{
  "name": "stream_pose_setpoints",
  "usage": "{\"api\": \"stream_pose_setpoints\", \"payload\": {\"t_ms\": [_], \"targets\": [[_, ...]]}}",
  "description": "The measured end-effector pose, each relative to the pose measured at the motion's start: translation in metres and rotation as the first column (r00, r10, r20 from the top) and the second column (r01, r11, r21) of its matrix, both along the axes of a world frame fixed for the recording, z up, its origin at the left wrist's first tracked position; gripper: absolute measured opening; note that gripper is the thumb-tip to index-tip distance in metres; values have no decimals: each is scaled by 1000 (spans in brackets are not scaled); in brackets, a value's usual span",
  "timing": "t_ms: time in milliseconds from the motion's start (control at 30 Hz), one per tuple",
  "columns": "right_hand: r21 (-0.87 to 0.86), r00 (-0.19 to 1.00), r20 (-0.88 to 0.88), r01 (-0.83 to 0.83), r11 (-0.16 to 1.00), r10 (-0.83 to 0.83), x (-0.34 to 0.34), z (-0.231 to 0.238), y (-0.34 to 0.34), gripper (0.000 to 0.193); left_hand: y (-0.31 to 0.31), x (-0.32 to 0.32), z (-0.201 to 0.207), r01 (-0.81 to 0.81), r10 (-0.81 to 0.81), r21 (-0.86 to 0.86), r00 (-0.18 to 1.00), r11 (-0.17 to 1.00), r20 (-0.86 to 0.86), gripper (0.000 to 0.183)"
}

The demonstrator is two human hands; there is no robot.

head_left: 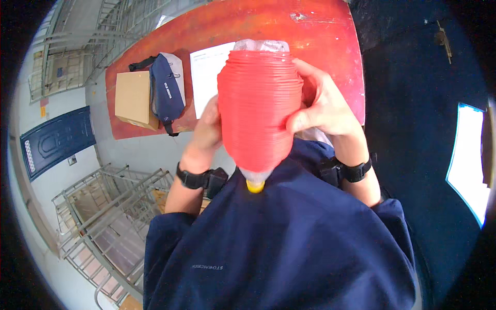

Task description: The person unwinds and then winds a red cord back onto a plastic spool while standing in a room with bunk beds.

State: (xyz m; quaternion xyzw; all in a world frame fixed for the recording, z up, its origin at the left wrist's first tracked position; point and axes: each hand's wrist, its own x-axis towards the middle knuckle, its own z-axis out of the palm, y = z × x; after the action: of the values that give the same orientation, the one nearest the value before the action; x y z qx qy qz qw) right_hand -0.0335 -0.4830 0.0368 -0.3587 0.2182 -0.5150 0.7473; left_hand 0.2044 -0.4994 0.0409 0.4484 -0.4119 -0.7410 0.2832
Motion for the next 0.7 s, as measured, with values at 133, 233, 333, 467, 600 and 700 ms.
{"api": "stream_pose_setpoints", "payload": {"t_ms": [133, 233, 333, 467, 600, 700], "targets": [[41, 915, -371, 183, 982, -155, 17, 13, -2, 90, 8, -18, 20, -54, 51, -186, 999, 981, -17, 80], [-17, 837, -520, 191, 981, -172, 29, 22, -4, 90, 6, -9, 14, -125, 125, -156, 992, 980, -11, 80], [-109, 813, -563, 109, 988, -151, 38, 29, -3, 92, 9, 4, 10, -156, 137, -104, 976, 982, -171, 81], [-191, 775, -611, 53, 980, -161, 56, 39, -1, 92, 10, 30, 17, -166, 140, -113, 967, 980, -213, 85], [-200, 723, -668, 52, 978, -175, 76, 40, 3, 100, 12, 57, 22, -120, 77, -130, 952, 984, -298, 89], [-300, 782, -588, 27, 953, -207, 102, 34, 4, 110, 11, 75, 25, -39, -12, -130, 929, 991, -370, 93]]}}
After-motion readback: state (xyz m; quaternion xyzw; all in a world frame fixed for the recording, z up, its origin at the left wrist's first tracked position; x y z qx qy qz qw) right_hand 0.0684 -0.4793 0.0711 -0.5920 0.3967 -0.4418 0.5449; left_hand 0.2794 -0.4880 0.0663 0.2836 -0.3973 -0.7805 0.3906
